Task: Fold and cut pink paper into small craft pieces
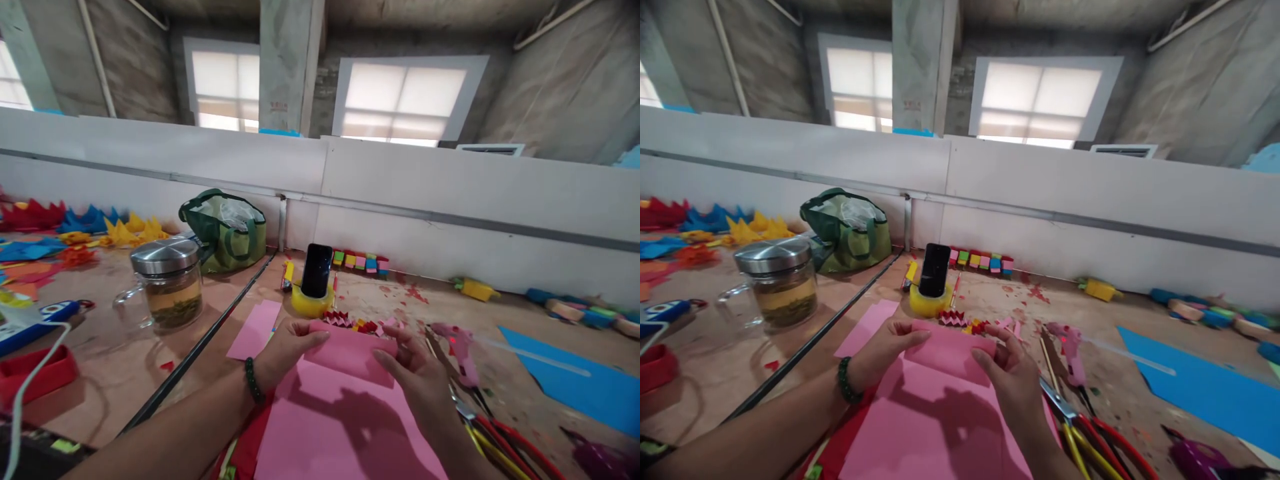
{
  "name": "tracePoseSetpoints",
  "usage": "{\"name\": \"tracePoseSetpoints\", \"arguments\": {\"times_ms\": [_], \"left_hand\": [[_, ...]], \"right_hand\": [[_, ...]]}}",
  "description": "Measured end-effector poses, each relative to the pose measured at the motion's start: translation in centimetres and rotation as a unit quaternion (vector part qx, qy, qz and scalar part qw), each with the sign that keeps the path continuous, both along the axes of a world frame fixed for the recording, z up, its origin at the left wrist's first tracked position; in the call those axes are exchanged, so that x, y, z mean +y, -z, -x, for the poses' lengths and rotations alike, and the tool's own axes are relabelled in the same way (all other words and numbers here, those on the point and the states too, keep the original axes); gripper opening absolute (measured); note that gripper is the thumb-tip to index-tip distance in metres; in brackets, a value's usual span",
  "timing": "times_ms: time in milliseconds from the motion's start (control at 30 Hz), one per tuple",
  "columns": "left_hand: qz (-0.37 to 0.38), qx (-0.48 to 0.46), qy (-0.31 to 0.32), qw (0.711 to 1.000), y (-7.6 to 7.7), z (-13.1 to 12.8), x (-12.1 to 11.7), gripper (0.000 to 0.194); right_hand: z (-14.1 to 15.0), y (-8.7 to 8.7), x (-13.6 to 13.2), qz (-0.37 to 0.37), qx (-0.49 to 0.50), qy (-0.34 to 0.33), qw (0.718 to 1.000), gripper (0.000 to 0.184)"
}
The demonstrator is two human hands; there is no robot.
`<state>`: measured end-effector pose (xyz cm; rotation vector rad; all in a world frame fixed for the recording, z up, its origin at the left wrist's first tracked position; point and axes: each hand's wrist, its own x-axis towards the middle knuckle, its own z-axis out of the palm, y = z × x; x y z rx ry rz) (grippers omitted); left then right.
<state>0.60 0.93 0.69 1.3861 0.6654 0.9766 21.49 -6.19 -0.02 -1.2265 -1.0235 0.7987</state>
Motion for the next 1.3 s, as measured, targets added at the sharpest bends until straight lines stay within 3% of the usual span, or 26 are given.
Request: {"name": "tracePoseSetpoints", "arguments": {"times_ms": [400,633,1033,1300], "left_hand": [[-0.014,0.024,-0.001,1.0,0.4,-0.1,-0.4,0.045],[0.016,0.042,0.003,0.999,0.4,0.1,-0.6,0.043],[-0.032,-0.02,-0.002,0.999,0.5,-0.2,-0.5,0.046],[-0.071,0.008,-0.01,0.997,0.1,0.0,-0.7,0.047]], "right_hand": [[0.2,-0.5,-0.3,-0.02,-0.01,0.005,1.0,0.053],[0.4,-0.7,-0.6,-0.042,-0.011,0.019,0.999,0.05],[-0.2,-1.1,-0.6,-0.032,-0.077,0.06,0.995,0.054],[-0.3,-1.0,-0.6,-0.022,-0.058,0.064,0.996,0.055]]}}
